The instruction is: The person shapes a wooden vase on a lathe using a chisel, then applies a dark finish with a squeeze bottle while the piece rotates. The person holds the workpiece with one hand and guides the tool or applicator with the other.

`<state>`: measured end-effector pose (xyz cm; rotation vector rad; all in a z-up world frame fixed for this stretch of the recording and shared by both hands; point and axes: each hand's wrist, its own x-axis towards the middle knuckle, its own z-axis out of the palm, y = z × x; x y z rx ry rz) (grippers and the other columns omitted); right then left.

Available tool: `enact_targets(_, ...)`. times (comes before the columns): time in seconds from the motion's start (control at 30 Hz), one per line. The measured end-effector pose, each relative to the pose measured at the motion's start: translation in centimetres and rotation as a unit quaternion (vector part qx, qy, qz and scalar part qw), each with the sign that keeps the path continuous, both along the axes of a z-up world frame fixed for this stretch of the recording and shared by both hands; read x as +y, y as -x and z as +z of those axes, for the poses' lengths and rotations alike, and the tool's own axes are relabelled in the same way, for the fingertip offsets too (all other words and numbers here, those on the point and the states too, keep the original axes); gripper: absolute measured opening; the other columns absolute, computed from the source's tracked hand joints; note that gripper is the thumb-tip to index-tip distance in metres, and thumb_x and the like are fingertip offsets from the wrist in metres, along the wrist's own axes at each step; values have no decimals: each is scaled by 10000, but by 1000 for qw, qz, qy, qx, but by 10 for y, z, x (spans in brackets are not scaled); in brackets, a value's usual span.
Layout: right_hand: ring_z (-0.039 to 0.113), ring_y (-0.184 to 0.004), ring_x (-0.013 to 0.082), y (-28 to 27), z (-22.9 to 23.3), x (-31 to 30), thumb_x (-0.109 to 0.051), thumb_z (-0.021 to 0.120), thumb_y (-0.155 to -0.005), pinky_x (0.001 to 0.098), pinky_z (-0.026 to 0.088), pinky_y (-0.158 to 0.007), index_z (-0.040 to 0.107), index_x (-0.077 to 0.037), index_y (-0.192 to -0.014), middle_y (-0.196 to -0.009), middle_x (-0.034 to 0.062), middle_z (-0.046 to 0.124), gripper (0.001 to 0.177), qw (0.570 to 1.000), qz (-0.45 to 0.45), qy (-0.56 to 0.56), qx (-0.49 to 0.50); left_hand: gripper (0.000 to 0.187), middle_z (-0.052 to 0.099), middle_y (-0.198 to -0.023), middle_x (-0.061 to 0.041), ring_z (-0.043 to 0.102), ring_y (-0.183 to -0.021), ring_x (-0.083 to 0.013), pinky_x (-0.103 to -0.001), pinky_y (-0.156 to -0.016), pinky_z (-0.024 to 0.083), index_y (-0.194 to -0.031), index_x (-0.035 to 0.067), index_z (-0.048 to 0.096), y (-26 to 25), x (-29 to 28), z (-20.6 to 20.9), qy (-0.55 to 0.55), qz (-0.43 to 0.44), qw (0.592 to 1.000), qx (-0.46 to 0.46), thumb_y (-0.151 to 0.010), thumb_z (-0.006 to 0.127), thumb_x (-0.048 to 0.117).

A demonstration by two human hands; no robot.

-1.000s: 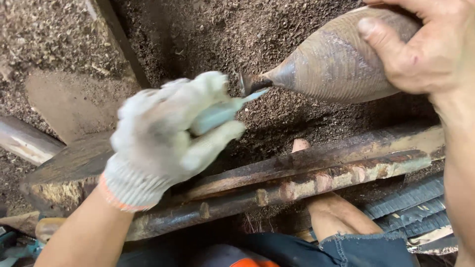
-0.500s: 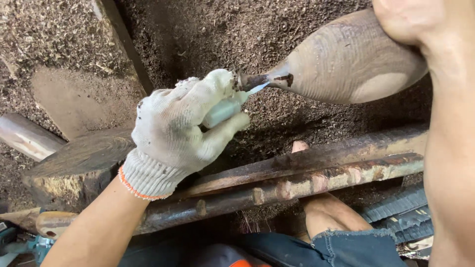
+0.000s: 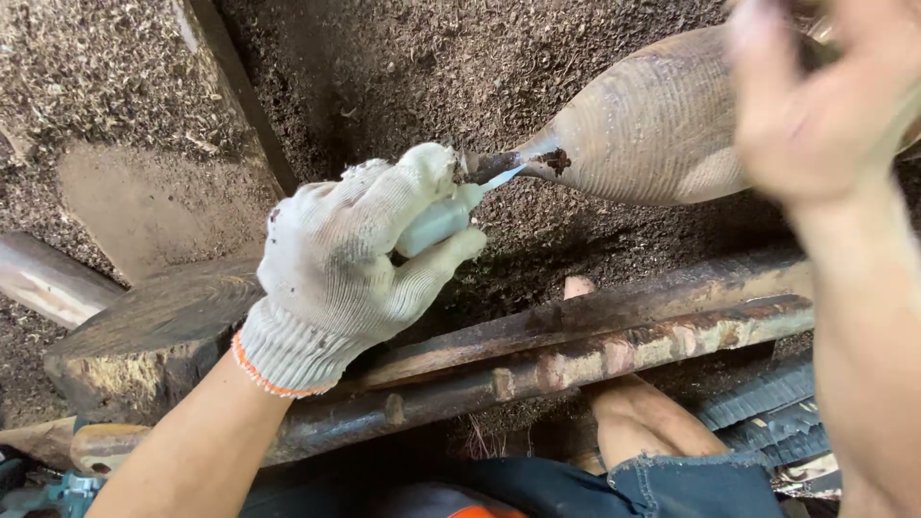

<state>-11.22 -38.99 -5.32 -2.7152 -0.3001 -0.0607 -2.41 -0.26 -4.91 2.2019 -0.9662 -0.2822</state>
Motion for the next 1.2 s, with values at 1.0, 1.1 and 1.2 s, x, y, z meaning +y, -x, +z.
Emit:
enact_targets(1.0,731,-840,304,-85,-56,13,-488,621,-1028,476,588,-733,764,-149,-1254,-1030,121,769,431,858,-196,-83,468,515,722,-944,-114,729,-774,-240,-326,-680,593,-1241,-5,628,-17,1,27,8,45,998,34,-868,893,233)
enact_targets(1.1,724,-878,288,-70,-43,16,-466,663,-1001,457,569,-773,777,-139,-1234,-1052,120,763,417,926,-130,-74,347,517,727,-966,-126,735,-796,-243,-325,-702,599,-1239,-32,620,-27,14,23,38,55,998,18,-868,890,205)
enact_targets(1.2,704,-1019,316,-44,-29,30,-456,685,-1011,456,543,-899,743,-86,-1237,-1127,150,731,437,972,-83,-78,205,489,732,-989,-101,762,-843,-187,-287,-748,619,-1269,-28,626,-33,25,22,66,65,993,72,-924,881,206)
